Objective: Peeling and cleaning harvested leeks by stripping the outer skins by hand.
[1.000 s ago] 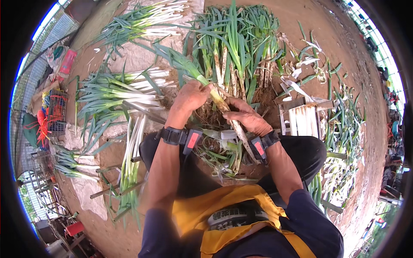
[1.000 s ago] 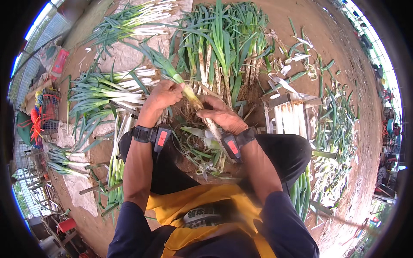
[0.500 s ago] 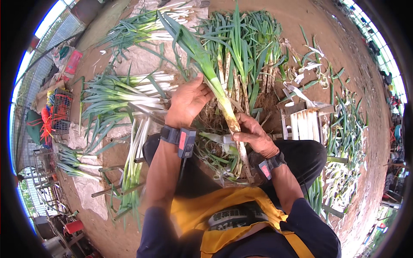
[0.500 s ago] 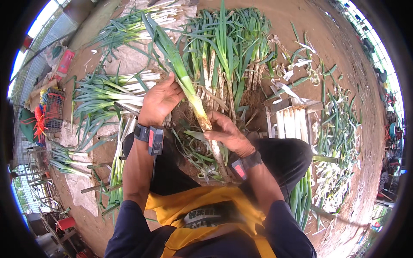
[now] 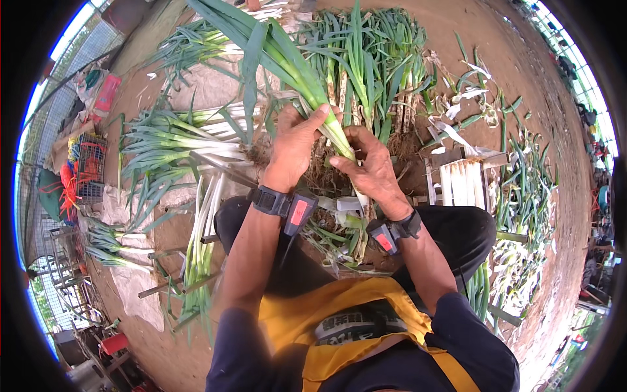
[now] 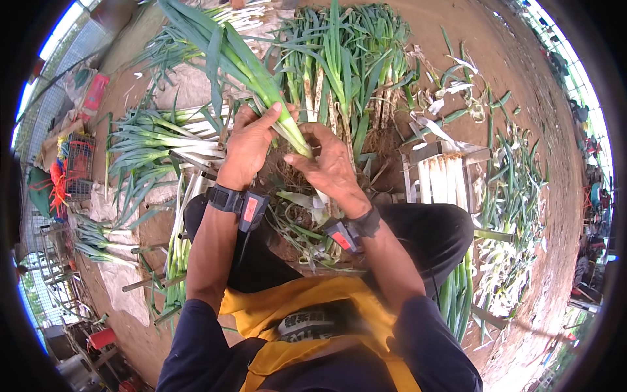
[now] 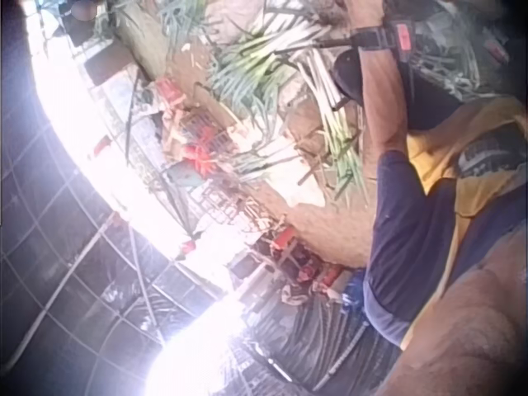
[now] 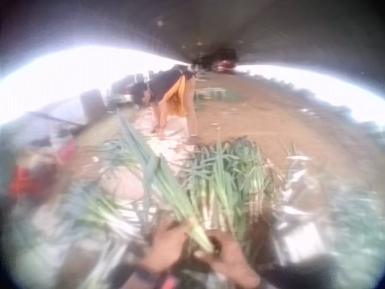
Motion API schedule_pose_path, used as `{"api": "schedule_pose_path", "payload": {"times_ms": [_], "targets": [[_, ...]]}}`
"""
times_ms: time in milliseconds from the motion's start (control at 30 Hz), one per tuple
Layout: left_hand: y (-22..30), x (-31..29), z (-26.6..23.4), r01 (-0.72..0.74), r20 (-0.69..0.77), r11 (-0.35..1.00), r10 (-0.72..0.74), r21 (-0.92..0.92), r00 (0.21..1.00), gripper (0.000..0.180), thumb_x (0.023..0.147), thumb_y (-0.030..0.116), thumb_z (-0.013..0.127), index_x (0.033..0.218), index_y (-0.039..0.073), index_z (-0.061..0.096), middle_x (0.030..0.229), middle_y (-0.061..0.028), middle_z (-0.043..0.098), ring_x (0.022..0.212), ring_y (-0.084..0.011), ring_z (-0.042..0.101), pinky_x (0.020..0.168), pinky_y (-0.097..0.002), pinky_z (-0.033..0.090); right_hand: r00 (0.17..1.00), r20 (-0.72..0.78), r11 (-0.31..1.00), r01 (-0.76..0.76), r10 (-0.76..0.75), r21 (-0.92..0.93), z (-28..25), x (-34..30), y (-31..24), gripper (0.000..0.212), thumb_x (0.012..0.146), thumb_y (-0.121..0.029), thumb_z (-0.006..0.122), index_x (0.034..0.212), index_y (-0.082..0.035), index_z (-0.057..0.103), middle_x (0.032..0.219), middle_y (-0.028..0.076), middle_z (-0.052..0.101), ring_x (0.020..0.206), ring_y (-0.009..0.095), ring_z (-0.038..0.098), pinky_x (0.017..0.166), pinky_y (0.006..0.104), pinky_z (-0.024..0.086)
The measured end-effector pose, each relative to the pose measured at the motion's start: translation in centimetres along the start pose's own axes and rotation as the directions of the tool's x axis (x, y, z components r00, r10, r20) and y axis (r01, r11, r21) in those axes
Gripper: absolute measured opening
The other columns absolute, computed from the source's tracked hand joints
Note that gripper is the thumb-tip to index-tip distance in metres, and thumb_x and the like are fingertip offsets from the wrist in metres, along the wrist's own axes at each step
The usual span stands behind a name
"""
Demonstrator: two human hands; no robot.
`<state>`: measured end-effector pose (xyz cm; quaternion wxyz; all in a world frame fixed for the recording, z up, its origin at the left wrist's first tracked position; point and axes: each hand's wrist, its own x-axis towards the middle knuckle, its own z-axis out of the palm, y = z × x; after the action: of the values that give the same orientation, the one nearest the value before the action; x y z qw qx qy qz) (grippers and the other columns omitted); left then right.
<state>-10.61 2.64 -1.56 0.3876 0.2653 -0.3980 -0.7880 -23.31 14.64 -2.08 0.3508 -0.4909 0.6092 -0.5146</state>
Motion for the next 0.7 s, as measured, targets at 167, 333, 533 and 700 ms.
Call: {"api": "schedule_pose_path", "payload": {"times_ms": [167, 333, 533, 700], "targets": [[0.0, -0.4, 0.1, -0.055, -0.089, 0.995, 0.047, -0.089, 0.995, 0.025, 0.095, 0.012, 0.064, 0.112, -0.004, 0.055, 0.104, -0.0195, 0.068, 0.1, -0.0291, 0.066, 0.091, -0.041, 0.053, 0.944, -0.269, 0.974, 0.147, -0.19, -0.174, 2.7, 0.5, 0.3, 0.037, 0.077, -0.008, 0.076, 0.11, 0.001, 0.063, 0.092, 0.016, 0.065, 0.078, 0.025, 0.063, 0.07, 0.0354, 0.05], [0.2, -0.7, -0.2, 0.017, -0.08, 0.981, -0.033, -0.193, 0.996, 0.025, 0.094, 0.012, 0.064, 0.111, -0.004, 0.055, 0.11, -0.0212, 0.066, 0.106, -0.0326, 0.064, 0.096, -0.0444, 0.05, 0.892, -0.354, 0.945, 0.195, -0.282, -0.261, 1.9, 0.2, 0.1, 0.011, 0.083, -0.004, 0.068, 0.092, 0.002, 0.071, 0.077, 0.013, 0.063, 0.066, 0.02, 0.059, 0.062, 0.0313, 0.046], [0.1, -0.2, -0.5, -0.01, -0.055, 0.977, -0.002, -0.212, 0.998, 0.028, 0.095, 0.015, 0.064, 0.114, -0.002, 0.054, 0.113, -0.0193, 0.063, 0.108, -0.0316, 0.063, 0.1, -0.0457, 0.047, 0.933, -0.359, 0.972, 0.106, -0.024, 0.212, 1.1, -0.3, 0.1, 0.018, 0.098, -0.014, 0.057, 0.099, 0.0, 0.068, 0.07, -0.004, 0.055, 0.063, 0.003, 0.045, 0.056, 0.0216, 0.037], [0.5, 0.1, -2.5, -0.141, -0.153, 0.93, 0.093, -0.34, 0.984, 0.03, 0.092, 0.02, 0.069, 0.11, 0.0, 0.054, 0.098, -0.012, 0.061, 0.092, -0.0238, 0.062, 0.084, -0.0382, 0.054, 0.955, -0.069, 0.953, 0.277, -0.287, -0.125, 1.7, -2.5, -0.6, 0.018, 0.1, -0.016, 0.054, 0.095, -0.003, 0.065, 0.065, 0.0, 0.051, 0.06, 0.008, 0.046, 0.054, 0.0268, 0.04]]}}
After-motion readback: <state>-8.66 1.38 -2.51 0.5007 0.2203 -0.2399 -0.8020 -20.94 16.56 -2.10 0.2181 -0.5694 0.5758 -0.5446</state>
